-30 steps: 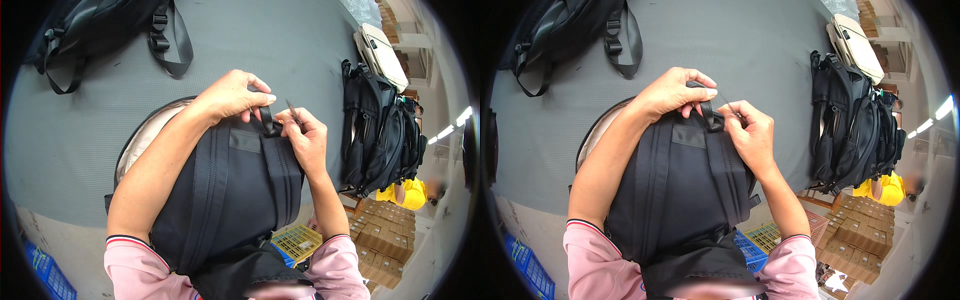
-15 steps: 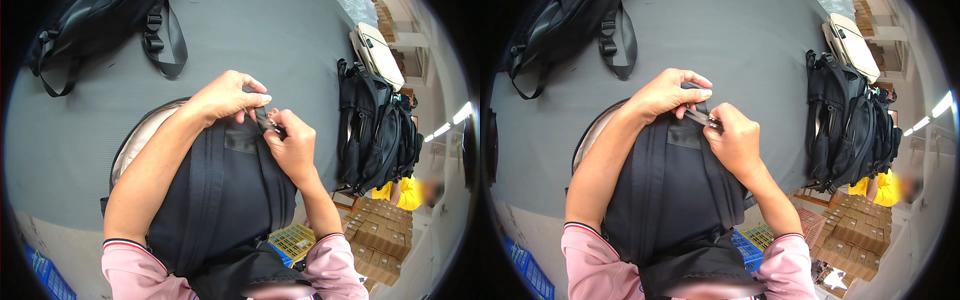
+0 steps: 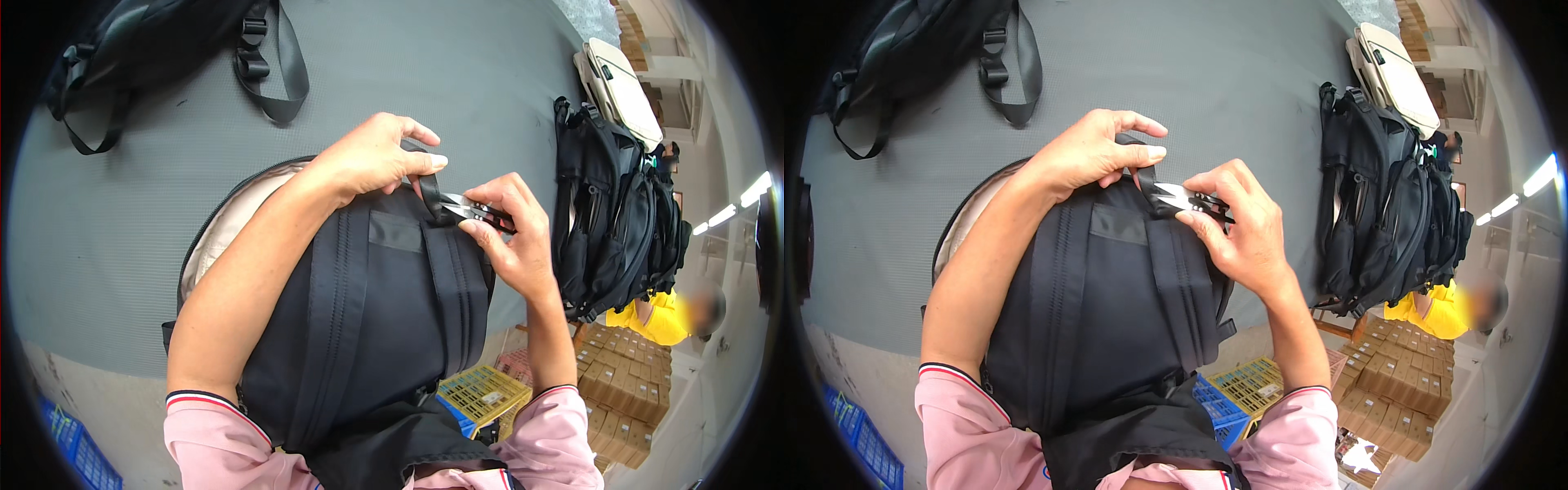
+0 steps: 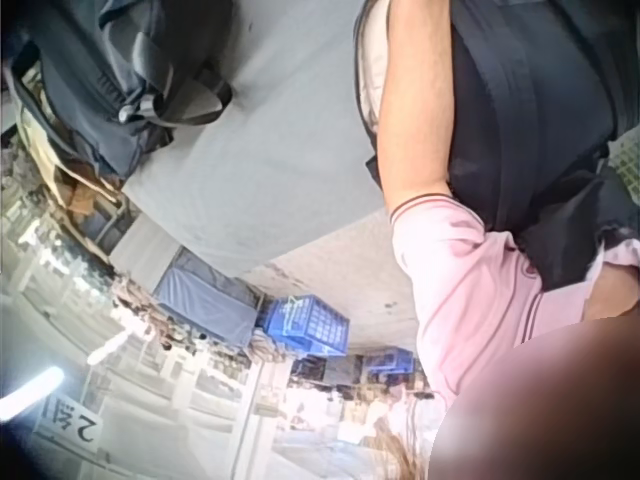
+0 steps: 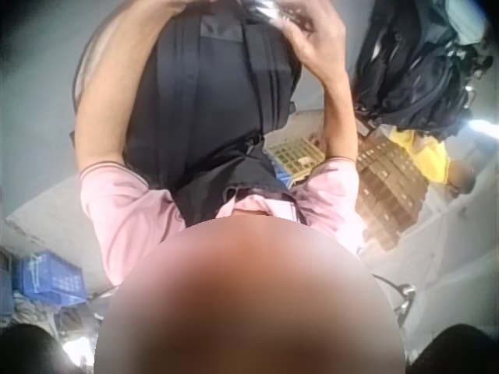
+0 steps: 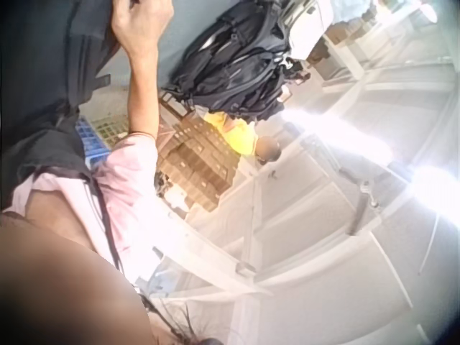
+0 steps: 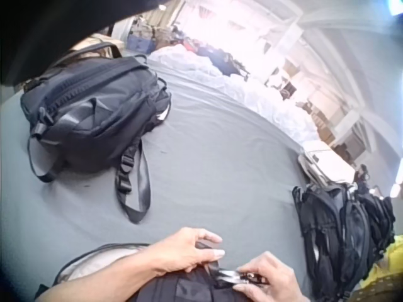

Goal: Inspecting and trimming loose threads on backpack components using small snips.

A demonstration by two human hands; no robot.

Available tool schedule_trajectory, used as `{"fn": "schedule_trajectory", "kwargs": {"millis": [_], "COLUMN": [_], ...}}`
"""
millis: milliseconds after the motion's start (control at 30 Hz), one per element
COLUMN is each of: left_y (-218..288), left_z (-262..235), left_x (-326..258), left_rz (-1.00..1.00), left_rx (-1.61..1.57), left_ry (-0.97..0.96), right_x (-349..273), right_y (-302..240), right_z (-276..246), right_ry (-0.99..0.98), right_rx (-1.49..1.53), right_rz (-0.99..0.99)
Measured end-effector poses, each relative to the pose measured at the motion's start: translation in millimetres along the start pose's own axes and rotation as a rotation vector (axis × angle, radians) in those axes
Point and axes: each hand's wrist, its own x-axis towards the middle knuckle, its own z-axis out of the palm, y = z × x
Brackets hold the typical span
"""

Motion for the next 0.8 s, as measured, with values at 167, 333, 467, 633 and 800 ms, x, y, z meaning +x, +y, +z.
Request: {"fn": "schedule_trajectory", "kwargs": {"millis": [167,333,467,633,800], "left_y": [0,2,3,3,2], "left_z": [1,2,1,3,0], "left_x": [1,1,-1,2,0], "left_rz": [0.005,0.011,-0.002,0.016,0.002], "left_rx": [0.022,0.030,0.028,0.038,0.027], "left_ry": [0.013,0.007,0.013,0.010,0.022], "right_x": [17,22,23,10,8], "right_y": [-11,-19,-25,-7,-6], "right_z": [-17,-23,-23,-22,-10], "right_ry": [-0.235,-0.271,-0.286,-0.076,-0.125], "right_rx": [-0.285,-0.511,-0.625,-0.436,-0.337], "right_rz": [-0.063,-0.167,-0.266,-0.209,-0.132]}}
